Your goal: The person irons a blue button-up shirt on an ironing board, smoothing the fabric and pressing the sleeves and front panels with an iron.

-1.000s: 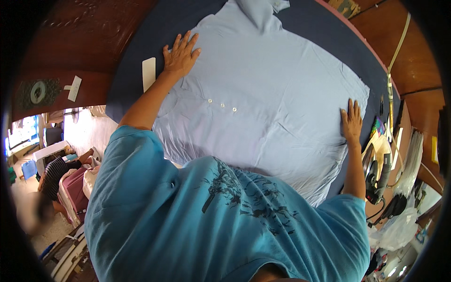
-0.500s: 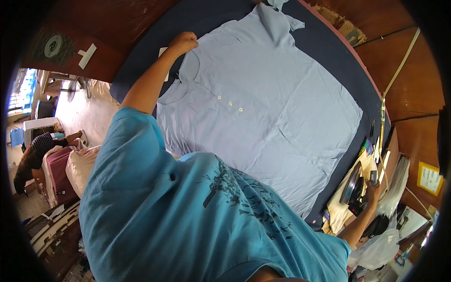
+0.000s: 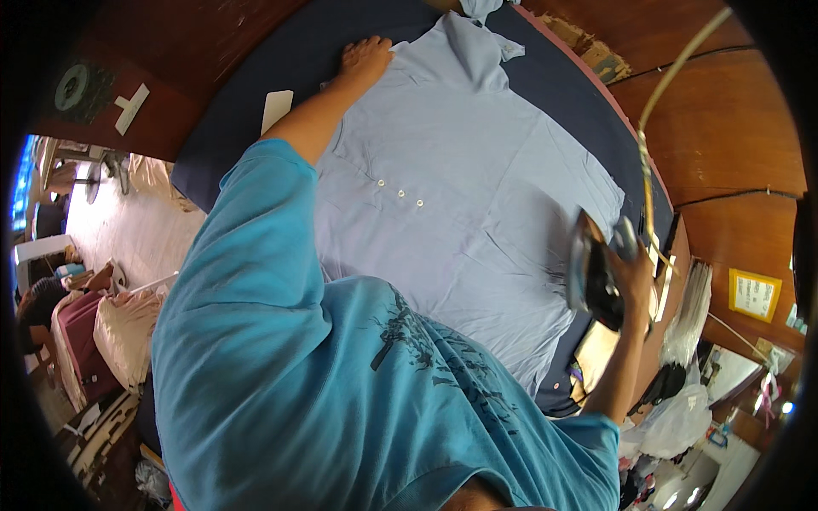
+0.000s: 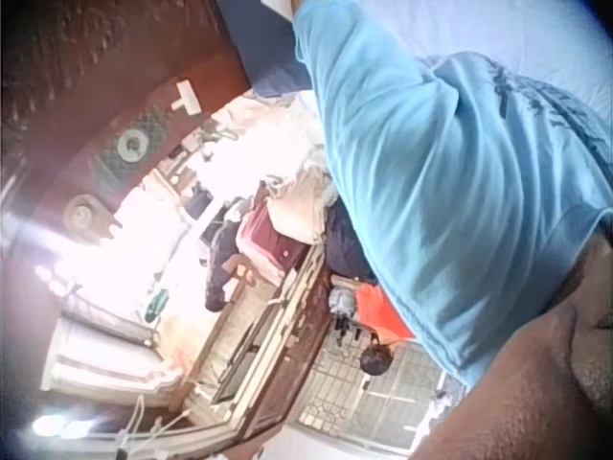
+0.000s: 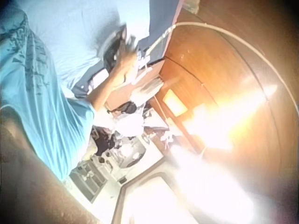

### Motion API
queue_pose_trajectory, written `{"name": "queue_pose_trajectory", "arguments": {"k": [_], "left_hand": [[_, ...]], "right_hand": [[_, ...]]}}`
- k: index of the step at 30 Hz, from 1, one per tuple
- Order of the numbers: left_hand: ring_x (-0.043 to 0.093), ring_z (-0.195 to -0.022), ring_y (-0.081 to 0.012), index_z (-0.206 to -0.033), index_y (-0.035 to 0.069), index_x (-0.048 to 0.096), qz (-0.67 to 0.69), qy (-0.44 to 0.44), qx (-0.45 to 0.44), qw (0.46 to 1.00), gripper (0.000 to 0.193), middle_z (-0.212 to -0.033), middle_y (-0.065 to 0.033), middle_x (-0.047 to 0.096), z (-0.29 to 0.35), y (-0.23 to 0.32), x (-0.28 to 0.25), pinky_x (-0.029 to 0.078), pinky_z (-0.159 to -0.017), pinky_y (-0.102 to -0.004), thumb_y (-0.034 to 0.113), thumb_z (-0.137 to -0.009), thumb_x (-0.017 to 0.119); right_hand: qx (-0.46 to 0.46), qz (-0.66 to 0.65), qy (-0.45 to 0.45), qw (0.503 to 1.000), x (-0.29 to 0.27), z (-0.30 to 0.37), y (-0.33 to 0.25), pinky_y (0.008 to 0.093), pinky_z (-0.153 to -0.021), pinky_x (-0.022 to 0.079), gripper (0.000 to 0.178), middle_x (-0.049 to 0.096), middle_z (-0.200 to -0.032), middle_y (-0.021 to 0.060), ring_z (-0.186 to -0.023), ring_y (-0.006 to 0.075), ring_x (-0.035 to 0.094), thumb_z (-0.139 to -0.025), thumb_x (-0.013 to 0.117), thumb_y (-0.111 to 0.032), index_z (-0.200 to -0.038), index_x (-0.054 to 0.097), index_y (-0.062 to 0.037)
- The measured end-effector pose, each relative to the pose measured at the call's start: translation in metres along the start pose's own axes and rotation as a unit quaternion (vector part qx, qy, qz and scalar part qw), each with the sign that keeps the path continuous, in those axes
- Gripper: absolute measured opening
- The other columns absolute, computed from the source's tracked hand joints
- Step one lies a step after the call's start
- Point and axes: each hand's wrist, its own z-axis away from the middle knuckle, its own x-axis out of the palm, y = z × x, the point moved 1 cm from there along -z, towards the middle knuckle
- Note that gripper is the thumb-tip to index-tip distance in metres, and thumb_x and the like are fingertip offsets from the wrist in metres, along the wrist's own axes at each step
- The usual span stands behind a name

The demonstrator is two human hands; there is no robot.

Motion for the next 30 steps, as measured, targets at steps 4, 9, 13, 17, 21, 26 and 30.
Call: {"name": "queue_pose_trajectory", "arguments": {"k": [4,9,13,17,21,26,30], "left_hand": [[0.057,-0.096,-0.0262,-0.097,0.011,0.055,-0.003,0.027,0.016,1.000,0.021,-0.096,-0.0069,0.058,0.006,-0.001,-0.005,0.044,-0.081,-0.0449,0.030,-0.090,0.049],[0.058,-0.092,-0.0267,-0.094,0.011,0.055,0.026,0.081,0.035,0.996,0.022,-0.093,-0.0074,0.059,0.005,0.001,-0.003,0.045,-0.079,-0.0440,0.032,-0.089,0.050],[0.060,-0.087,-0.0285,-0.091,0.011,0.058,0.058,0.082,0.034,0.994,0.021,-0.091,-0.0076,0.061,0.003,-0.003,0.002,0.046,-0.076,-0.0426,0.030,-0.089,0.052],[0.061,-0.086,-0.0292,-0.088,0.010,0.061,0.136,-0.026,0.009,0.990,0.021,-0.091,-0.0080,0.064,-0.019,-0.015,-0.007,0.046,-0.075,-0.0416,0.030,-0.087,0.052],[0.061,-0.087,-0.0306,-0.087,0.009,0.063,0.140,-0.110,0.019,0.984,0.026,-0.090,-0.0097,0.065,-0.035,-0.025,-0.015,0.046,-0.074,-0.0417,0.032,-0.087,0.051],[0.061,-0.078,-0.0327,-0.085,0.001,0.062,0.134,-0.116,-0.015,0.984,0.035,-0.080,-0.0158,0.063,-0.023,-0.050,-0.019,0.046,-0.068,-0.0418,0.035,-0.086,0.052],[0.060,-0.068,-0.0243,-0.093,-0.001,0.057,0.179,-0.312,-0.112,0.926,0.031,-0.071,-0.0143,0.060,0.036,-0.060,-0.087,0.046,-0.063,-0.0357,0.027,-0.081,0.059]], "right_hand": [[-0.111,0.055,-0.080,0.989,0.035,-0.037,-0.121,0.0407,-0.077,0.049,0.066,0.064,-0.092,0.0252,-0.087,0.0362,0.063,-0.066,0.071,-0.048,-0.106,0.058,0.0030],[-0.186,0.016,-0.089,0.978,0.077,-0.067,-0.235,0.0433,-0.071,0.049,0.065,0.064,-0.082,0.0241,-0.080,0.0362,0.064,-0.068,0.065,-0.058,-0.094,0.060,0.0015],[-0.245,-0.006,-0.030,0.969,0.095,-0.100,-0.296,0.0401,-0.072,0.049,0.064,0.065,-0.084,0.0223,-0.082,0.0367,0.064,-0.074,0.062,-0.057,-0.097,0.061,0.0034],[-0.271,-0.042,-0.010,0.962,0.112,-0.129,-0.338,0.0416,-0.072,0.050,0.061,0.065,-0.084,0.0225,-0.082,0.0365,0.064,-0.077,0.056,-0.059,-0.093,0.066,-0.0012],[-0.274,-0.014,-0.067,0.959,0.110,-0.129,-0.361,0.0393,-0.073,0.051,0.056,0.066,-0.082,0.0180,-0.080,0.0343,0.064,-0.080,0.054,-0.056,-0.092,0.068,-0.0031],[-0.294,0.014,-0.079,0.952,0.109,-0.118,-0.370,0.0397,-0.074,0.051,0.056,0.067,-0.085,0.0169,-0.082,0.0328,0.065,-0.079,0.054,-0.055,-0.092,0.068,-0.0028],[-0.303,0.012,-0.067,0.951,0.115,-0.126,-0.378,0.0402,-0.074,0.051,0.056,0.066,-0.086,0.0188,-0.083,0.0336,0.064,-0.079,0.054,-0.056,-0.091,0.068,-0.0025]]}}
